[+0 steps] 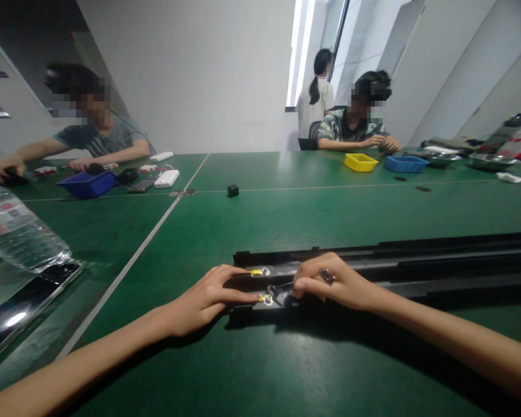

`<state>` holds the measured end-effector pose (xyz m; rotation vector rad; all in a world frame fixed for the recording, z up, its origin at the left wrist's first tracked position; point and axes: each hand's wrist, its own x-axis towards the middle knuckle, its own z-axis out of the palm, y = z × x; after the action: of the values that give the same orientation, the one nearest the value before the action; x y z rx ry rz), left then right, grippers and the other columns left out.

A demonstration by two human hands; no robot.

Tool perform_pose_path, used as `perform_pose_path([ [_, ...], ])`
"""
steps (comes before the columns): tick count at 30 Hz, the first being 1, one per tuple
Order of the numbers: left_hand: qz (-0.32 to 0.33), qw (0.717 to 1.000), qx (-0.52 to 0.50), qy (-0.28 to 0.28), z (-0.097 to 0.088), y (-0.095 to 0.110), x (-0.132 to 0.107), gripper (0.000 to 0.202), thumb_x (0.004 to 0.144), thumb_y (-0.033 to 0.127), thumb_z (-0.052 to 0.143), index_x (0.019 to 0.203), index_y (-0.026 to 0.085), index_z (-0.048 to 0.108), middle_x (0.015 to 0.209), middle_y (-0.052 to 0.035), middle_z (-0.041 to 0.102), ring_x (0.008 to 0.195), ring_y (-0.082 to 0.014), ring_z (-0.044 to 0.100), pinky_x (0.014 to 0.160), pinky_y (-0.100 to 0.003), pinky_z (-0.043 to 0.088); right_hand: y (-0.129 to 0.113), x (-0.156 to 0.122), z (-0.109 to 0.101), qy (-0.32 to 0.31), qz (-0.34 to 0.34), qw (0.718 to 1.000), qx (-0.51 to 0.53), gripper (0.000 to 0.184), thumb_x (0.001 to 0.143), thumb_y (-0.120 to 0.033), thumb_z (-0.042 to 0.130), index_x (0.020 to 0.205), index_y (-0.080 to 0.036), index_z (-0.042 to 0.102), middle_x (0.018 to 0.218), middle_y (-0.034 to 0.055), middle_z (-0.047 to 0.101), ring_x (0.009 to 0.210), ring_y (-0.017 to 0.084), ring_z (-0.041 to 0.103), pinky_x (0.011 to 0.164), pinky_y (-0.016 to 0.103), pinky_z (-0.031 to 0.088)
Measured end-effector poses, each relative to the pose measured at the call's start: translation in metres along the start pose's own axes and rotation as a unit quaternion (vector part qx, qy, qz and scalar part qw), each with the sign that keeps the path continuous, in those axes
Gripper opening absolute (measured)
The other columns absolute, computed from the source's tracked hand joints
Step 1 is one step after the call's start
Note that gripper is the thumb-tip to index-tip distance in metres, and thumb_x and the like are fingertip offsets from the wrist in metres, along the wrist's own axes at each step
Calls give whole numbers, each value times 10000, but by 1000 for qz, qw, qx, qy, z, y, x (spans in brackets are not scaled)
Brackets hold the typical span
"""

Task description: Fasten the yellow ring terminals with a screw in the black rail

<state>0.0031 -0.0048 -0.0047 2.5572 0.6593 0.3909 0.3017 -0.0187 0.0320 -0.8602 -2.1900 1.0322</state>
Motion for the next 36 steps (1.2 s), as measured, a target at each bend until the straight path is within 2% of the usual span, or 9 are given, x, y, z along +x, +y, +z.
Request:
perform_pose_path([
  [10,2,1000,-1,-2,0,0,0,439,1004,129,378,1300,359,607,1397,-78,443,1247,-299,418,1049,-513,332,-1,1,0,9,14,1000,-1,367,919,-377,581,717,-99,710,635,46,648,490,73,518,460,168,406],
  [20,4,1000,3,-2,2,-2,1,436,1010,140,374,1304,369,600,1405,-69,444,1243,-291,426,1048,-498,339,4,-1,2,10,18,1000,2,372,917,-377,576,731,-83,708,680,78,680,494,81,539,438,164,413],
  [25,8,1000,4,1,1,-3,0,419,1018,162,380,1306,376,596,1401,-68,448,1238,-294,428,1045,-493,339,2,-1,0,-2,11,1000,9,342,912,-354,588,745,-83,713,685,78,682,502,84,544,437,162,408],
  [31,8,1000,7,1,2,-4,-1,420,1018,159,372,1301,365,604,1401,-73,448,1234,-299,433,1039,-501,345,2,0,2,16,2,1000,-1,355,920,-341,582,721,-77,710,645,67,660,486,74,524,454,165,409],
  [36,6,1000,4,0,2,-4,0,432,1013,148,373,1307,373,596,1402,-70,442,1240,-297,421,1040,-507,337,2,1,2,-3,-4,1000,4,343,918,-333,586,730,-74,710,666,78,670,513,85,548,454,161,415],
])
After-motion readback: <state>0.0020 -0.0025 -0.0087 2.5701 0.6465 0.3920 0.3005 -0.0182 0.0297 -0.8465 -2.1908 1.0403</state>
